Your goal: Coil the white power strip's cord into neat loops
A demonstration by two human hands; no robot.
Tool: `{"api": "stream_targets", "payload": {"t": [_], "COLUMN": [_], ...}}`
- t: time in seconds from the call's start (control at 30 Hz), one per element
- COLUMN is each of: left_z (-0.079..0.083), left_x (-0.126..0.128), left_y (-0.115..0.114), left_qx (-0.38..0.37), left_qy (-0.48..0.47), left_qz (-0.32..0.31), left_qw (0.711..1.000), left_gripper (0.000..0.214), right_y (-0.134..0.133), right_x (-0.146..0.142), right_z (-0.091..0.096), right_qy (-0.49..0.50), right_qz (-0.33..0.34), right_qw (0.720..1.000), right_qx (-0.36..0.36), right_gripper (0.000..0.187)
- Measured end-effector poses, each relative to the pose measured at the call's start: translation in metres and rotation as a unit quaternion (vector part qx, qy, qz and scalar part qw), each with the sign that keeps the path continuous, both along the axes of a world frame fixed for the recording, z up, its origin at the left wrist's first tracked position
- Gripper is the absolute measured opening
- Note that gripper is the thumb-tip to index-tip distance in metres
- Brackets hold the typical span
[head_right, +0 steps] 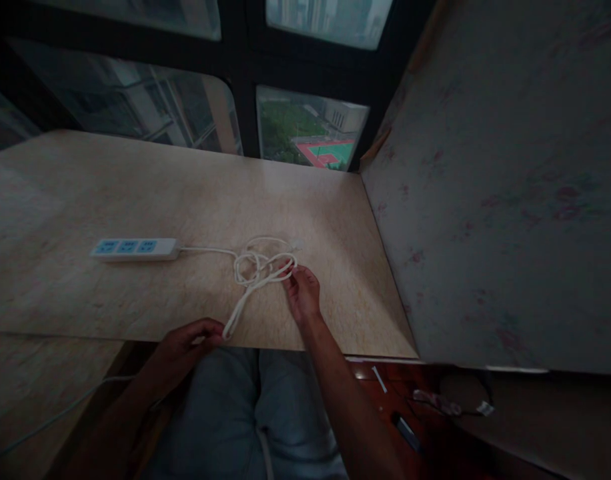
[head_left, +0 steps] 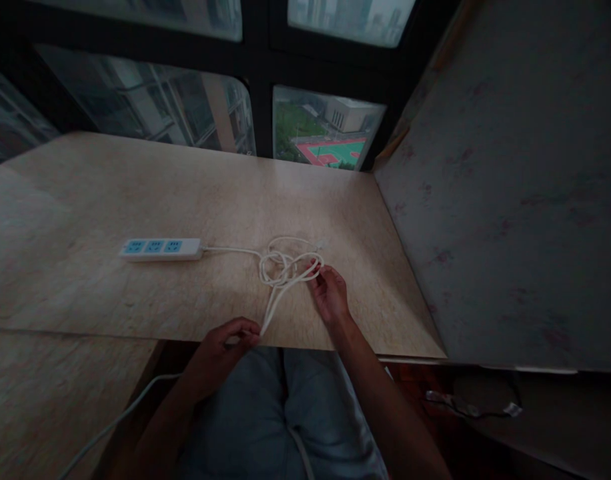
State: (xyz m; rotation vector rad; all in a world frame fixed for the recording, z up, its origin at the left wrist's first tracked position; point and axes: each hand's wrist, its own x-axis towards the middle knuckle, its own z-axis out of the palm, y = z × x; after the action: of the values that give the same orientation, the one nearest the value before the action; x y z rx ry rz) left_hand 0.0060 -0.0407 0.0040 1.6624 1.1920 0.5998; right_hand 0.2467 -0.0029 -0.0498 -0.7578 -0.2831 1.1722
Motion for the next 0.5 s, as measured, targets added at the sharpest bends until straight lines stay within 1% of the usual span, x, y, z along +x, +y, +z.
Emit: {"api": "stream_targets", "payload": {"t": [0.03, 0.07, 0.1, 0.2, 0.27, 0.33, 0.4, 0.43, 0.5], "left_z": [0.001, 0.003, 0.006, 0.024, 0.038, 0.05, 0.057, 0.059, 0.059], "left_x": [-0.001, -0.001, 0.001, 0.015, 0.032, 0.056, 0.081, 0.094, 0.115], "left_y": [0.0, 0.0, 0.002, 0.01, 0.019, 0.03, 0.043, 0.049, 0.06], "left_qx": [-0.019, -0.03, -0.03, 0.011, 0.058, 0.11, 0.159, 0.186, 0.22], "left_qy": [0.005, 0.005, -0.001, -0.031, -0.025, -0.002, 0.046, 0.095, 0.222], "left_qz": [-0.009, -0.004, 0.016, 0.097, 0.109, 0.086, 0.033, 0.004, -0.058], "left_qw": [1.0, 1.0, 0.999, 0.995, 0.992, 0.99, 0.986, 0.978, 0.948], "left_gripper": [0.024, 0.026, 0.029, 0.038, 0.039, 0.039, 0.037, 0.034, 0.03], "right_y": [0.0, 0.0, 0.0, 0.0, 0.0, 0.0, 0.0, 0.0, 0.0], "right_x": [0.0, 0.0, -0.001, 0.0, 0.0, 0.0, 0.0, 0.0, -0.001], "right_z": [0.0, 0.001, 0.001, 0.002, 0.002, 0.002, 0.003, 0.003, 0.004], "right_qy": [0.001, 0.002, 0.004, 0.011, 0.012, 0.012, 0.006, 0.003, 0.001], "right_qz": [0.002, 0.004, 0.005, 0.01, 0.011, 0.012, 0.018, 0.023, 0.036], "right_qw": [1.0, 1.0, 1.0, 1.0, 1.0, 1.0, 1.0, 1.0, 0.999], "right_qx": [0.001, 0.002, 0.001, 0.0, 0.001, 0.008, 0.014, 0.017, 0.025], "right_gripper": [0.007, 0.007, 0.008, 0.007, 0.006, 0.006, 0.007, 0.007, 0.007]}}
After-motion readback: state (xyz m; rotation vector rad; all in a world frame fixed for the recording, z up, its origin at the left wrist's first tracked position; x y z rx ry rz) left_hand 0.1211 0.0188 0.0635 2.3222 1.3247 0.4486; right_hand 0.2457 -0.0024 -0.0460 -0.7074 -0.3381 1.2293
